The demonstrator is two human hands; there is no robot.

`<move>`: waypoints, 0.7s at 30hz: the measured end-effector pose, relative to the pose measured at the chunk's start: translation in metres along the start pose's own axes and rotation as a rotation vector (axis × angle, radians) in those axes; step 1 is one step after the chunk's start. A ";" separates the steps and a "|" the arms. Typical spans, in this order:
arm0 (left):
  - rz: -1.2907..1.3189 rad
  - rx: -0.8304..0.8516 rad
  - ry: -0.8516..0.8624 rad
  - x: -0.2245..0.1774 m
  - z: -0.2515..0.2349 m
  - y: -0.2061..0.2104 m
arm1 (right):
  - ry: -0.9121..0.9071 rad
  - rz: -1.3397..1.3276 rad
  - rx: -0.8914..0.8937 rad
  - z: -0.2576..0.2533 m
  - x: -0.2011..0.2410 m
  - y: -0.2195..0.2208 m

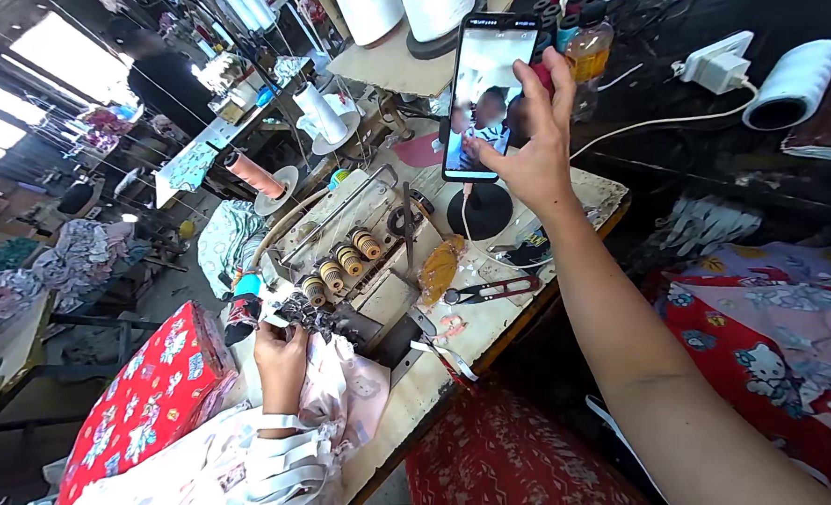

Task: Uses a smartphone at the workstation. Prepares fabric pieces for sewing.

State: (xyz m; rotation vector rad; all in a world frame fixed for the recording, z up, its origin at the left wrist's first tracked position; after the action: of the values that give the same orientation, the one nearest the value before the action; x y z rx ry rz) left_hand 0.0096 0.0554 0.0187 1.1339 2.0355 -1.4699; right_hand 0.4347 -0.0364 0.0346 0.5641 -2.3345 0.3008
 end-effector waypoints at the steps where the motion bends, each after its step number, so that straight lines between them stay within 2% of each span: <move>1: 0.005 -0.003 0.003 0.000 0.000 0.000 | -0.001 0.001 0.005 0.000 0.000 0.000; 21: 0.052 -0.007 0.004 0.001 0.000 0.001 | -0.051 -0.015 0.008 0.004 0.003 0.002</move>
State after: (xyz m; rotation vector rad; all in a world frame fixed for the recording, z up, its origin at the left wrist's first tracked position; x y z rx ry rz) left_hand 0.0094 0.0563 0.0177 1.1797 1.9969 -1.4356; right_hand 0.4296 -0.0367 0.0339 0.5990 -2.3779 0.2920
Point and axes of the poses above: each hand's wrist, its own z-axis away from the middle knuckle, its own y-axis out of the palm, x = y × z, the point moved 6 cm from there along -z, towards the middle knuckle, and after that the axes turned 2 degrees about -z, right-handed, at the moved point
